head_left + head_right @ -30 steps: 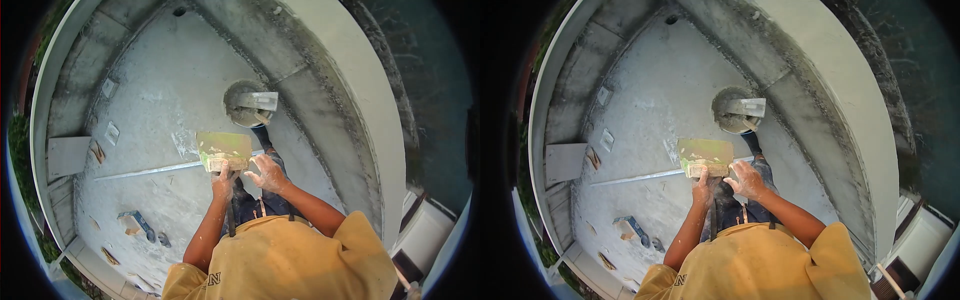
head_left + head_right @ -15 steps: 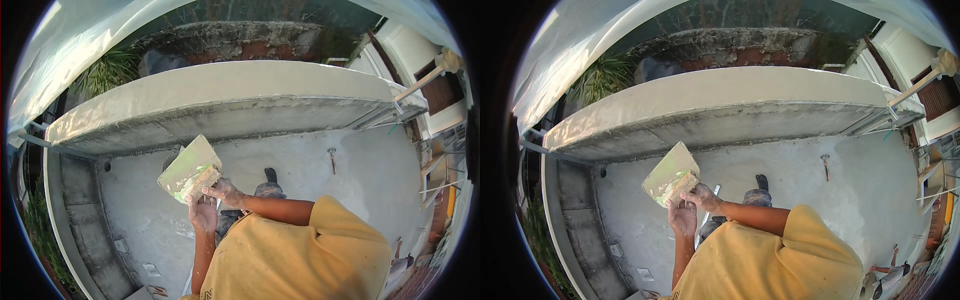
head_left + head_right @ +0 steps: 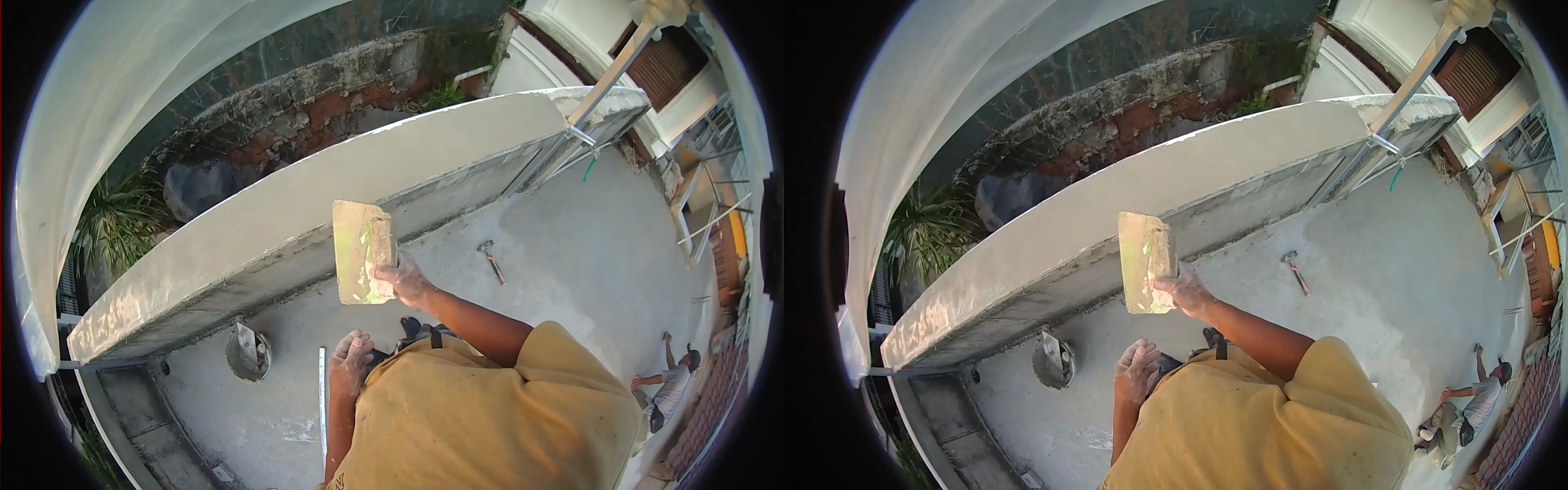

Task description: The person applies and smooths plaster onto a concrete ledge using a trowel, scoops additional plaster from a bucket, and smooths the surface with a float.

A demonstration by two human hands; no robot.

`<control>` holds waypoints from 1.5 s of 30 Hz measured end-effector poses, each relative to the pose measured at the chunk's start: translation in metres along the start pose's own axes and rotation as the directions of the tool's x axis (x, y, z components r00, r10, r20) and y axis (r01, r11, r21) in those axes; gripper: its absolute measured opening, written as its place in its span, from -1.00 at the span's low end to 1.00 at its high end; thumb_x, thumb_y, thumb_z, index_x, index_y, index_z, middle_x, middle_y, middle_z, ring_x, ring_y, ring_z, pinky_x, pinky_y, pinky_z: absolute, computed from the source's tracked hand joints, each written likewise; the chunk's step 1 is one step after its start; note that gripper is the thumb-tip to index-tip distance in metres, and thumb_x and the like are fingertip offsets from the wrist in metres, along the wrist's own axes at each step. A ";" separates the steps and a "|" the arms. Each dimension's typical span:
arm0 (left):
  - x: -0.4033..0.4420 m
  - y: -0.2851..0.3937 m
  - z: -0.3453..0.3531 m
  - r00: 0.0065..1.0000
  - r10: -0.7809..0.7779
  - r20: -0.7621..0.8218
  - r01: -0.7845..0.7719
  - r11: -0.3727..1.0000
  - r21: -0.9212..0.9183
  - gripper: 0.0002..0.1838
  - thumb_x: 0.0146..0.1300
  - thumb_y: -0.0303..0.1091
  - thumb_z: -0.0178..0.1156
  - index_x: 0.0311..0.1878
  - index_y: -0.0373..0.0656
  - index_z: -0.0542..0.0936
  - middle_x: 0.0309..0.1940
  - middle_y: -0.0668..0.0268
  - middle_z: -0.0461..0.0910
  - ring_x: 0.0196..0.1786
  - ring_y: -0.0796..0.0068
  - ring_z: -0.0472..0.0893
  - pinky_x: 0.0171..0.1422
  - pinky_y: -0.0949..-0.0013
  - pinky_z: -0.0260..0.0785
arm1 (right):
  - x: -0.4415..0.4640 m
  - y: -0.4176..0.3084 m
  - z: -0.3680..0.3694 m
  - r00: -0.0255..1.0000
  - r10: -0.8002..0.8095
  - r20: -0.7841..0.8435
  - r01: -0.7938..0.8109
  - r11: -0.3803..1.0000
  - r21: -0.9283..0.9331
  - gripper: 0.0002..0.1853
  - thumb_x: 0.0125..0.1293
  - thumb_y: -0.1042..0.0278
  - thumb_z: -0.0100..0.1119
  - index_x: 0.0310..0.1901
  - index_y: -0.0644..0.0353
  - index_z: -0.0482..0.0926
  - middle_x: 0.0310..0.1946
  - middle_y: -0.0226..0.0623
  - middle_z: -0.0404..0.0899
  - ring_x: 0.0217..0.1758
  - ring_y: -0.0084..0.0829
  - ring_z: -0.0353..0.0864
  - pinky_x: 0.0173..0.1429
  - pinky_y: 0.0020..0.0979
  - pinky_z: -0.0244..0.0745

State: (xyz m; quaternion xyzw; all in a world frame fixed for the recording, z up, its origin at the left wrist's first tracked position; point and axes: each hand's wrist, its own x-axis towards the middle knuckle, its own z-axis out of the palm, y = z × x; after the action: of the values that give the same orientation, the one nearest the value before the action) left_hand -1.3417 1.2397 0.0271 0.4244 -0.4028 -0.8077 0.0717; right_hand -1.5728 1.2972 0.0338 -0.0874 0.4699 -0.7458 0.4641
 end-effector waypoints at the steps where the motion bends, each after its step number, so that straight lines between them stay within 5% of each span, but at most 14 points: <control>1: 0.008 0.002 0.008 1.000 -0.002 -0.017 0.002 1.000 -0.015 -0.50 0.33 -0.10 0.25 0.19 -0.23 0.47 0.05 0.17 0.57 0.01 0.32 0.60 0.02 0.33 0.43 | 0.004 -0.019 -0.027 0.997 -0.027 -0.067 0.029 0.999 0.022 -0.60 0.15 0.55 0.26 0.06 0.34 0.49 -0.12 -0.26 0.59 -0.11 -0.42 0.61 0.00 -0.32 0.55; 8: 0.086 0.014 0.006 0.995 -0.076 -0.068 0.075 0.997 -0.005 -0.59 0.34 -0.15 0.24 0.13 -0.18 0.50 -0.06 0.23 0.60 -0.04 0.36 0.61 -0.02 0.36 0.43 | -0.024 -0.160 -0.161 0.881 -0.194 -0.431 0.171 0.981 -0.092 -0.59 0.16 0.53 0.31 0.06 0.36 0.49 -0.10 -0.19 0.60 -0.10 -0.34 0.64 -0.01 -0.25 0.57; 11: 0.119 0.032 0.023 0.995 -0.039 -0.093 0.035 0.999 -0.042 -0.53 0.34 -0.13 0.23 0.22 -0.15 0.45 0.00 0.22 0.56 -0.01 0.34 0.59 0.01 0.34 0.43 | -0.024 -0.238 -0.247 0.834 -0.323 -0.447 0.112 0.893 -0.436 -0.63 0.15 0.51 0.30 0.02 0.35 0.52 -0.16 -0.20 0.63 -0.12 -0.35 0.65 -0.04 -0.28 0.57; 14: 0.147 0.042 0.052 0.989 0.016 -0.149 -0.028 0.996 -0.081 -0.46 0.36 -0.11 0.19 0.31 -0.15 0.38 0.12 0.17 0.49 0.10 0.30 0.54 0.11 0.29 0.40 | -0.005 -0.335 -0.335 0.615 -0.566 -0.549 -0.177 0.579 -0.796 -0.65 0.13 0.42 0.31 -0.03 0.33 0.56 -0.28 -0.24 0.65 -0.24 -0.37 0.65 -0.11 -0.32 0.55; 16: 0.174 0.034 0.076 0.980 0.067 -0.187 -0.097 0.983 -0.156 -0.42 0.38 -0.10 0.15 0.37 -0.14 0.32 0.21 0.13 0.43 0.19 0.26 0.49 0.18 0.26 0.36 | 0.031 -0.396 -0.430 0.605 -0.642 -0.471 -0.308 0.357 -0.882 -0.66 0.10 0.37 0.32 -0.09 0.32 0.59 -0.30 -0.19 0.66 -0.26 -0.33 0.67 -0.10 -0.31 0.55; 18: 0.195 0.013 0.096 0.969 0.097 -0.228 -0.151 0.961 -0.233 -0.38 0.39 -0.08 0.11 0.42 -0.14 0.25 0.30 0.08 0.35 0.28 0.22 0.42 0.26 0.23 0.31 | 0.067 -0.447 -0.501 0.607 -0.615 -0.503 -0.514 0.179 -0.839 -0.52 0.00 0.25 0.35 -0.05 0.36 0.58 -0.09 0.16 0.61 0.00 -0.01 0.64 0.08 -0.20 0.52; 19: 0.202 0.002 0.112 0.962 0.054 -0.268 -0.136 0.944 -0.300 -0.36 0.40 -0.09 0.09 0.45 -0.13 0.21 0.38 0.04 0.27 0.34 0.18 0.37 0.29 0.23 0.28 | 0.082 -0.460 -0.524 0.621 -0.581 -0.526 -0.551 0.155 -0.820 -0.52 0.00 0.25 0.34 -0.05 0.35 0.58 -0.07 0.17 0.61 0.03 -0.01 0.63 0.10 -0.21 0.52; 24: 0.201 -0.055 0.186 0.945 -0.122 -0.302 0.032 0.958 -0.286 -0.35 0.40 -0.07 0.08 0.45 -0.15 0.20 0.38 0.00 0.25 0.34 0.15 0.38 0.27 0.22 0.29 | 0.147 -0.477 -0.581 0.631 -0.599 -0.493 -0.668 -0.096 -0.738 -0.51 0.01 0.17 0.31 -0.04 0.29 0.57 -0.10 0.02 0.65 0.00 -0.10 0.67 0.08 -0.26 0.57; 29: 0.159 -0.104 0.190 0.904 -0.179 -0.388 0.052 0.948 -0.314 -0.35 0.40 -0.06 0.08 0.43 -0.19 0.23 0.35 -0.02 0.29 0.33 0.10 0.39 0.27 0.22 0.30 | 0.187 -0.446 -0.542 0.667 -0.512 -0.541 -0.703 -0.192 -0.685 -0.59 0.03 0.28 0.23 -0.04 0.20 0.59 -0.03 0.00 0.64 0.09 -0.11 0.64 0.15 -0.25 0.55; 33: 0.181 -0.125 0.196 0.880 -0.262 -0.397 0.141 0.941 -0.309 -0.37 0.38 -0.09 0.13 0.39 -0.21 0.27 0.31 -0.01 0.34 0.25 0.11 0.46 0.19 0.25 0.37 | 0.179 -0.387 -0.408 0.910 -0.225 -0.348 -0.409 -0.350 -0.843 -0.59 0.04 0.27 0.23 -0.04 0.22 0.54 -0.10 0.03 0.64 0.03 -0.02 0.62 0.14 -0.14 0.52; 36: 0.199 -0.104 0.220 0.918 -0.202 -0.340 0.135 0.968 -0.210 -0.38 0.35 -0.10 0.19 0.36 -0.21 0.31 0.24 0.02 0.41 0.16 0.16 0.52 0.09 0.28 0.41 | 0.158 -0.384 -0.364 0.960 -0.175 -0.217 -0.267 -0.352 -0.897 -0.58 0.03 0.30 0.22 -0.04 0.23 0.51 -0.12 0.06 0.63 0.04 0.03 0.59 0.15 -0.11 0.49; 40: 0.183 -0.087 0.213 0.909 -0.086 -0.407 0.045 0.993 -0.107 -0.40 0.35 -0.08 0.20 0.33 -0.21 0.34 0.16 0.06 0.47 0.12 0.22 0.55 0.05 0.31 0.41 | 0.170 -0.461 -0.448 0.901 -0.424 -0.091 -0.267 -0.376 -0.887 -0.61 0.06 0.38 0.19 -0.01 0.18 0.50 -0.14 0.05 0.63 0.02 0.04 0.59 0.12 -0.07 0.48; 42: 0.169 -0.094 0.197 0.871 -0.099 -0.482 0.052 0.993 -0.109 -0.40 0.34 -0.08 0.21 0.32 -0.21 0.34 0.14 0.07 0.49 0.11 0.24 0.56 0.04 0.33 0.40 | 0.186 -0.506 -0.500 0.942 -0.306 -0.140 -0.303 -0.587 -0.751 -0.55 0.08 0.40 0.18 0.08 0.11 0.50 -0.07 -0.02 0.62 0.06 -0.01 0.58 0.14 -0.10 0.48; 45: 0.144 -0.128 0.167 0.801 -0.182 -0.570 0.104 0.980 -0.167 -0.43 0.34 -0.10 0.20 0.31 -0.20 0.36 0.10 0.08 0.52 0.05 0.25 0.58 -0.06 0.37 0.43 | 0.198 -0.530 -0.558 0.862 -0.478 -0.166 -0.378 -0.390 -0.840 -0.54 0.07 0.39 0.23 0.07 0.15 0.53 -0.07 -0.01 0.64 0.09 -0.04 0.60 0.19 -0.15 0.48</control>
State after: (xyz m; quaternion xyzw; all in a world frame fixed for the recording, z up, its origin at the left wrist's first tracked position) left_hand -1.5277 1.3573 -0.1019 0.6748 -0.2757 -0.6662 0.1574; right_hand -2.3220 1.5575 0.0850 -0.2611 0.9651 -0.0197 -0.0050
